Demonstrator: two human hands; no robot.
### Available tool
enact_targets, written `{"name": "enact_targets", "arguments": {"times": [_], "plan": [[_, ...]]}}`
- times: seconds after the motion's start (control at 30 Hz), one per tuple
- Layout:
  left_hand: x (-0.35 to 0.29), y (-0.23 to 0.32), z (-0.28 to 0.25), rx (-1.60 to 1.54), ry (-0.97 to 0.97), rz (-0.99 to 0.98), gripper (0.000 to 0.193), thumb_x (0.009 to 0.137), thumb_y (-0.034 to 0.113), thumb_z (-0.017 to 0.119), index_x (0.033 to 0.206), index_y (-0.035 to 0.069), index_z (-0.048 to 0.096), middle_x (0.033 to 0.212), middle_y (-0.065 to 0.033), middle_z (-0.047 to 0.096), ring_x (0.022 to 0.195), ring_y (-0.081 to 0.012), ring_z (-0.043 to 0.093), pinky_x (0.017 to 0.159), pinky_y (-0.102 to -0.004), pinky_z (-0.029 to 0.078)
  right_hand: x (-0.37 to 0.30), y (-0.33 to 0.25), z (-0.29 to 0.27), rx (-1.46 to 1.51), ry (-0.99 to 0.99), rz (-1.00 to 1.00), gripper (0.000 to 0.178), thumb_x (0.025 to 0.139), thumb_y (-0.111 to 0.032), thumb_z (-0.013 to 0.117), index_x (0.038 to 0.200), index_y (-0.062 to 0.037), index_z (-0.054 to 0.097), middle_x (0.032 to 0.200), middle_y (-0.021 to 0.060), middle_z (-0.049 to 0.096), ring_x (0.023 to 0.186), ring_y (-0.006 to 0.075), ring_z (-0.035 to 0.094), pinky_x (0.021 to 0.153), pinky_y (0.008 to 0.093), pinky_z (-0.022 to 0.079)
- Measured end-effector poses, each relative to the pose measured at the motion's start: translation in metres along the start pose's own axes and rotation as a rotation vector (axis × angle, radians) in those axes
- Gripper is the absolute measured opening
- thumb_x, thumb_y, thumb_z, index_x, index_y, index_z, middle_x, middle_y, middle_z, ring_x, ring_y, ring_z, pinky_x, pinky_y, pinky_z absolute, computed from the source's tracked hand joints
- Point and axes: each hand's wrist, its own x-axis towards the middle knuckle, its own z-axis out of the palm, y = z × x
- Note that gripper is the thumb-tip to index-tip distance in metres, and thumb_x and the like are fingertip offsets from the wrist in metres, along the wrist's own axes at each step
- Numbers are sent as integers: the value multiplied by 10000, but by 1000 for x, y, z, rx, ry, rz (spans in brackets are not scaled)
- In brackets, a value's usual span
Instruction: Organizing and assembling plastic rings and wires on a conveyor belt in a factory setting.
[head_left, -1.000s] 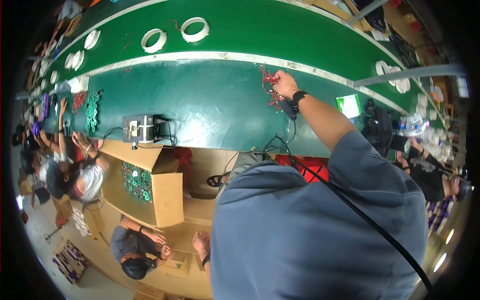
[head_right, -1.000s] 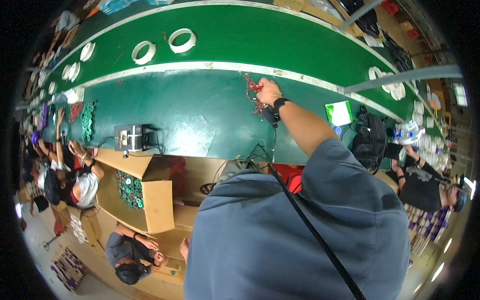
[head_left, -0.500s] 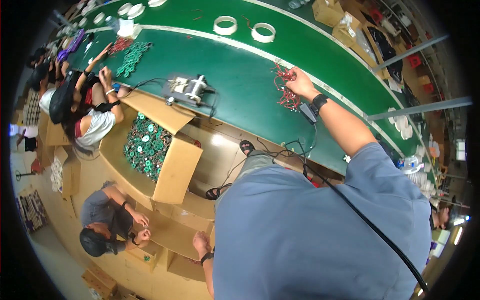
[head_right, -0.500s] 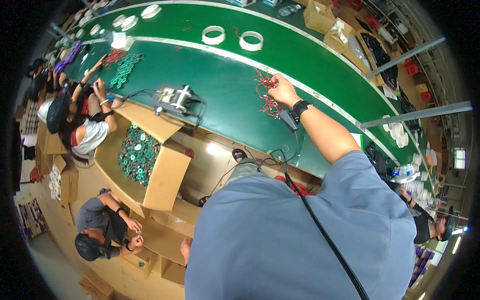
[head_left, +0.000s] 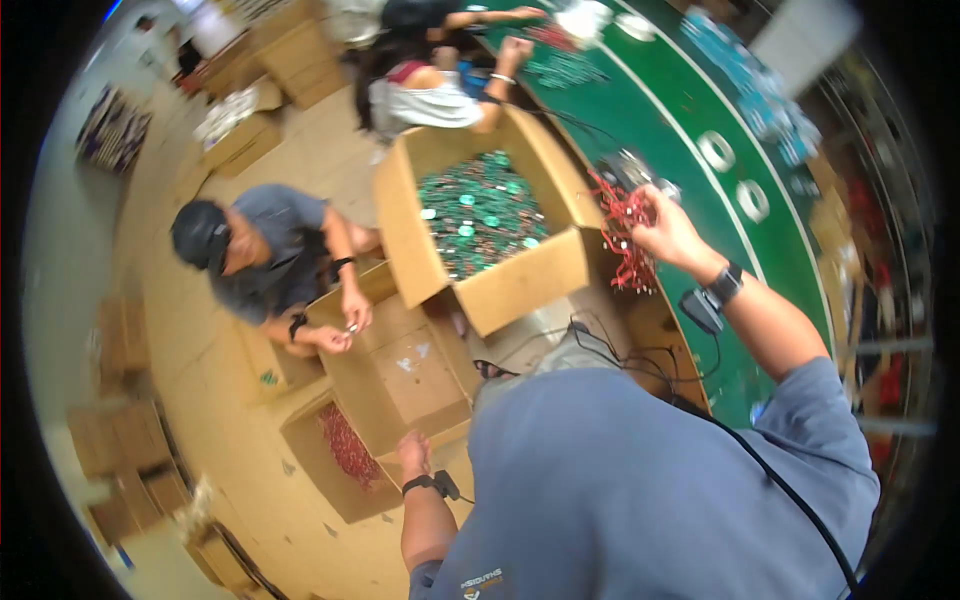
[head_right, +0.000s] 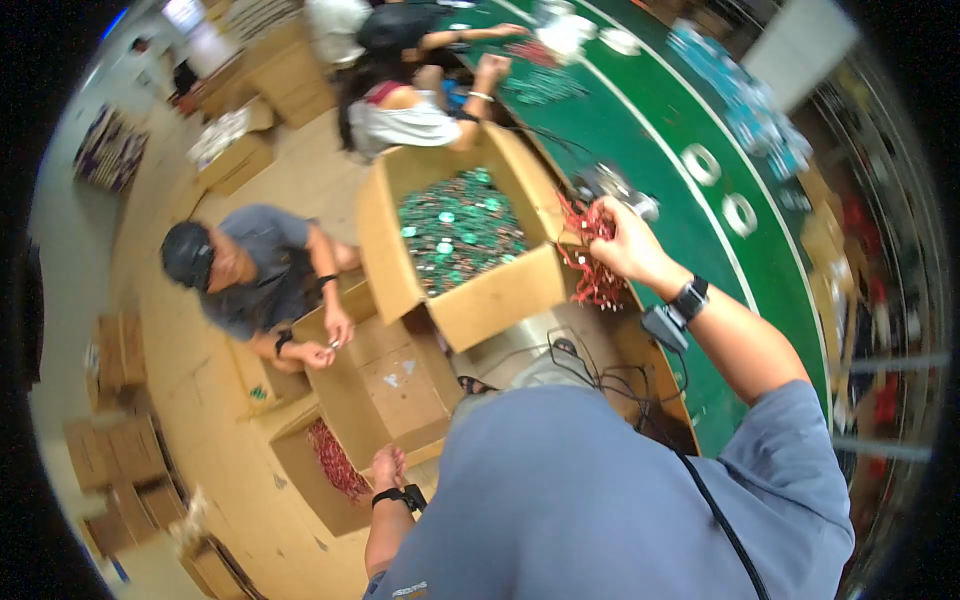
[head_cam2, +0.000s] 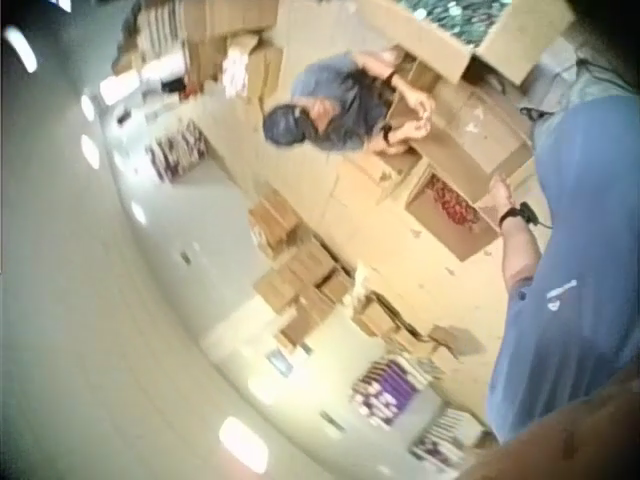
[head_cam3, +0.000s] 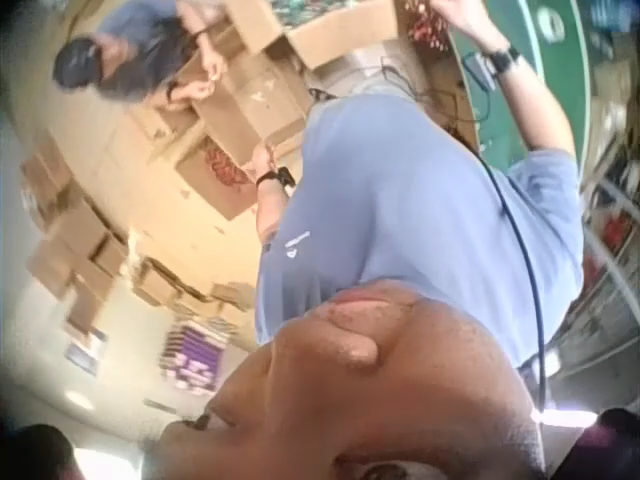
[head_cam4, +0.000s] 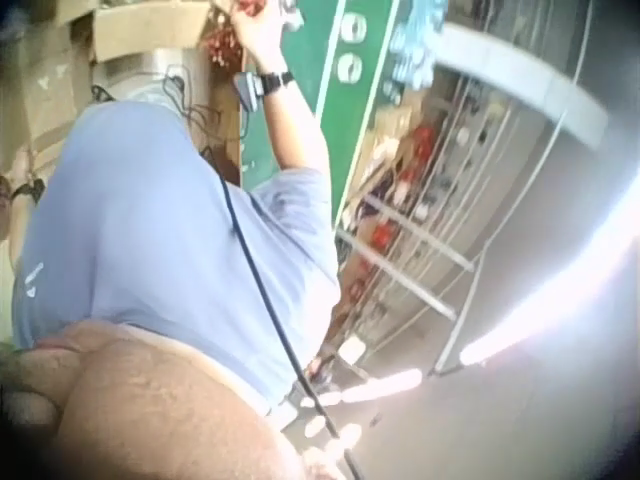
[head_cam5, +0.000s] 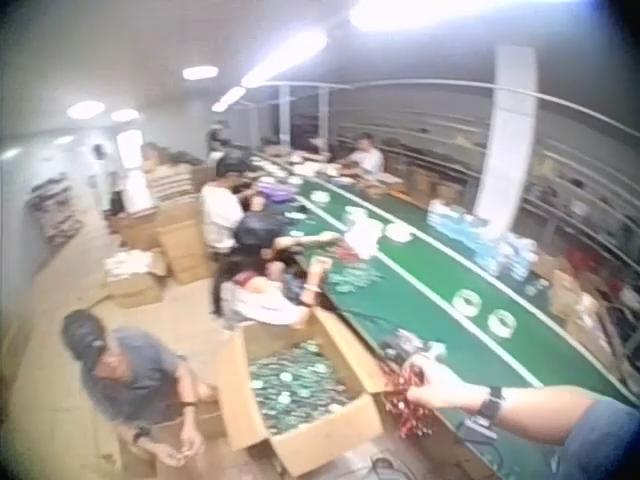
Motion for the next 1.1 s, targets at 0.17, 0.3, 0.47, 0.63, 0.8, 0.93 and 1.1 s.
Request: {"name": "enact_targets", "arguments": {"times": [0.17, 0.3, 0.47, 0.63, 0.8, 0.93, 1.1], "plan": [[-5, -77, -44, -270, 47, -30, 194, 917, 269, 541, 1039, 120, 566, 907, -23, 629, 762, -125, 597, 610, -276, 470, 43, -123, 99, 44, -379, -221, 310, 709, -38, 607, 1003, -27, 512, 777, 30, 542, 719, 106, 523, 670, 283, 450], [-58, -112, -33, -545, 222, -61, 154, 896, 194, 540, 761, 123, 514, 652, 13, 521, 513, -97, 477, 433, -241, 371, 61, -196, 188, -136, -528, -542, 293, 702, -55, 607, 983, -31, 527, 817, 101, 565, 744, 208, 576, 694, 333, 469], [-120, -227, -10, -819, 303, -265, 231, 889, 221, 546, 1062, 69, 532, 871, -66, 606, 683, -174, 583, 574, -296, 450, 44, -287, 325, -59, -843, -940, 279, 732, -88, 636, 985, -23, 538, 779, 93, 559, 731, 198, 564, 702, 333, 474], [-191, -312, 73, -1165, 562, -427, 107, 916, 185, 511, 972, 96, 527, 712, -3, 559, 566, -143, 528, 480, -268, 410, -13, -370, 450, -36, -1132, -1151, 312, 707, -150, 666, 971, -45, 535, 823, 137, 607, 807, 270, 612, 724, 375, 481], [-230, -376, 203, -922, 655, -132, 214, 931, 255, 515, 860, 65, 583, 673, -29, 548, 544, -172, 537, 457, -288, 427, -128, -436, 596, -44, -1252, -1283, 399, 693, -257, 710, 1007, -63, 557, 884, 152, 640, 831, 265, 629, 722, 380, 488], [-246, -342, 253, -1646, 482, -637, 180, 901, 231, 536, 1028, 115, 588, 831, -25, 600, 693, -178, 588, 570, -301, 461, -178, -481, 661, -190, -1369, -1027, 594, 696, -288, 705, 1215, -62, 523, 936, 157, 653, 861, 270, 633, 723, 395, 509], [-248, -334, 277, -1610, 427, -712, 200, 929, 277, 508, 1059, 129, 542, 917, -34, 594, 730, -181, 578, 599, -300, 455, -202, -517, 659, -222, -1355, -1077, 675, 731, -246, 682, 1323, -27, 444, 1195, 193, 578, 1096, 297, 570, 873, 362, 489]]}}
